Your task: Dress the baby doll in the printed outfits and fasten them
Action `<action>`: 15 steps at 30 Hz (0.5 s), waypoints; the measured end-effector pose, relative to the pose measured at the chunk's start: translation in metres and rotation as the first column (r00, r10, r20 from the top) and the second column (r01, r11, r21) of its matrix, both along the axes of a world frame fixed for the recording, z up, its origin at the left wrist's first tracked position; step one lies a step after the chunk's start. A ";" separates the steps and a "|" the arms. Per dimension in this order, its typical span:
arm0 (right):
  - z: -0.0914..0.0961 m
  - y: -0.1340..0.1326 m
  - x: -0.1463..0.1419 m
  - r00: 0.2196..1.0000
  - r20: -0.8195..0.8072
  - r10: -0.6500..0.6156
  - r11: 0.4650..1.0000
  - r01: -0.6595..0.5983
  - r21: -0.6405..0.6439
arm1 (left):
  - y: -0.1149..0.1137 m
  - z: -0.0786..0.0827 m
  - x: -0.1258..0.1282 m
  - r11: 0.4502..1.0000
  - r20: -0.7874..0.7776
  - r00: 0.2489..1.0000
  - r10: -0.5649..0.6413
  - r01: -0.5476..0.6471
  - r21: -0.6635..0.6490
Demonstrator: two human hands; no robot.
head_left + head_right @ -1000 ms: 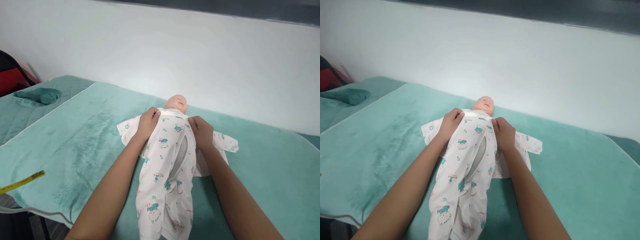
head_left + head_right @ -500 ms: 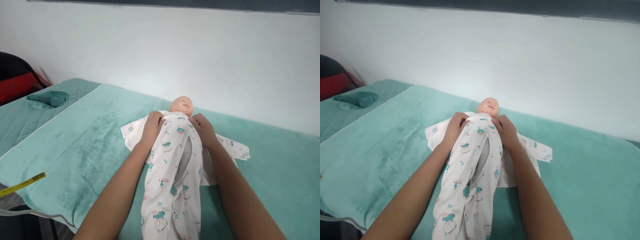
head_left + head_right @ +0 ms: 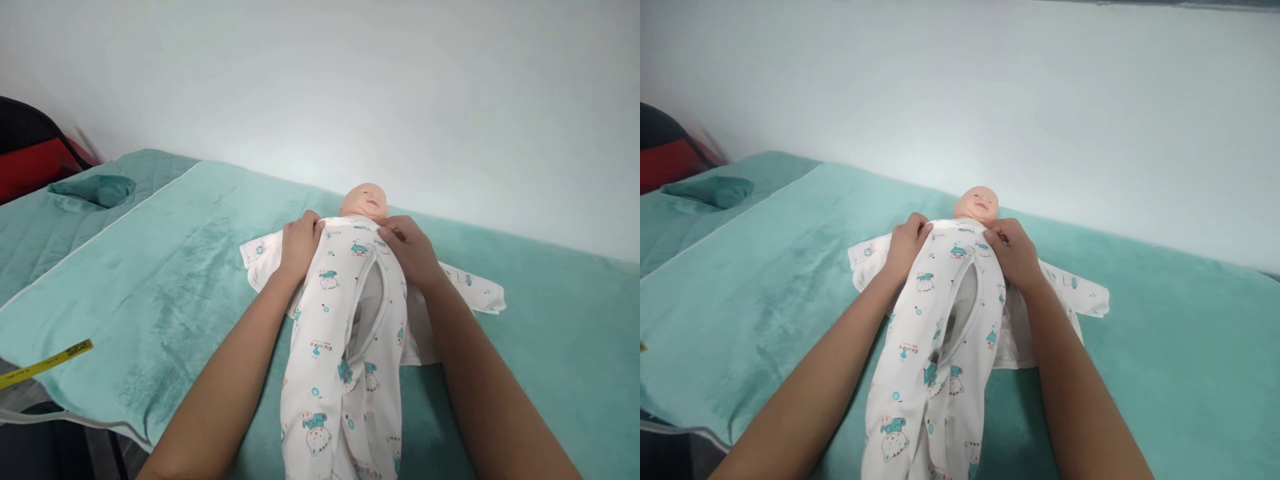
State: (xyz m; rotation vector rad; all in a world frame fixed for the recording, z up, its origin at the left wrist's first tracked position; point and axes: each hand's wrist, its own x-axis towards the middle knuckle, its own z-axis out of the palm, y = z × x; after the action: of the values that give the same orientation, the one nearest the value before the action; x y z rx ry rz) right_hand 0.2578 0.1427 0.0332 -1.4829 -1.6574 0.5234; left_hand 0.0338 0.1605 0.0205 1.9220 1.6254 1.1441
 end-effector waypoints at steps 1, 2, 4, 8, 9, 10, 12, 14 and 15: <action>-0.001 0.002 -0.001 0.999 0.023 -0.033 0.999 0.033 0.009 | 0.002 0.000 0.001 0.999 -0.004 0.999 0.034 -0.034 -0.003; -0.002 0.005 -0.002 0.996 0.050 -0.069 0.997 0.069 0.017 | 0.004 0.000 0.002 0.998 -0.011 0.998 0.064 -0.064 -0.006; -0.003 0.010 -0.002 0.984 0.105 -0.141 0.990 0.137 0.039 | 0.009 -0.001 0.004 0.994 -0.031 0.994 0.106 -0.106 -0.010; -0.004 0.019 -0.004 0.966 0.152 -0.210 0.978 0.208 0.028 | 0.014 -0.002 0.007 0.994 -0.046 0.993 0.113 -0.113 -0.001; -0.004 0.019 -0.004 0.965 0.153 -0.215 0.976 0.216 0.008 | 0.014 -0.001 0.007 0.994 -0.048 0.993 0.106 -0.106 -0.001; -0.003 0.019 -0.004 0.965 0.151 -0.216 0.975 0.220 -0.011 | 0.014 -0.001 0.006 0.995 -0.050 0.994 0.098 -0.098 -0.005; -0.002 0.019 -0.005 0.965 0.145 -0.216 0.974 0.224 -0.037 | 0.014 -0.001 0.006 0.996 -0.050 0.995 0.082 -0.083 -0.014; -0.001 0.017 -0.006 0.968 0.133 -0.212 0.975 0.219 -0.042 | 0.014 -0.002 0.005 0.997 -0.036 0.997 0.072 -0.072 -0.015; -0.001 0.017 -0.006 0.970 0.126 -0.210 0.975 0.216 -0.041 | 0.014 -0.002 0.005 0.998 -0.023 0.997 0.068 -0.069 -0.013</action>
State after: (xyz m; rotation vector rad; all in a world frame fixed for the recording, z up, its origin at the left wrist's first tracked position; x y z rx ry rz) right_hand 0.2520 0.1596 0.0322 -1.7391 -1.5606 0.3690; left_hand 0.0385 0.1747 0.0185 1.8911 1.7189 1.1386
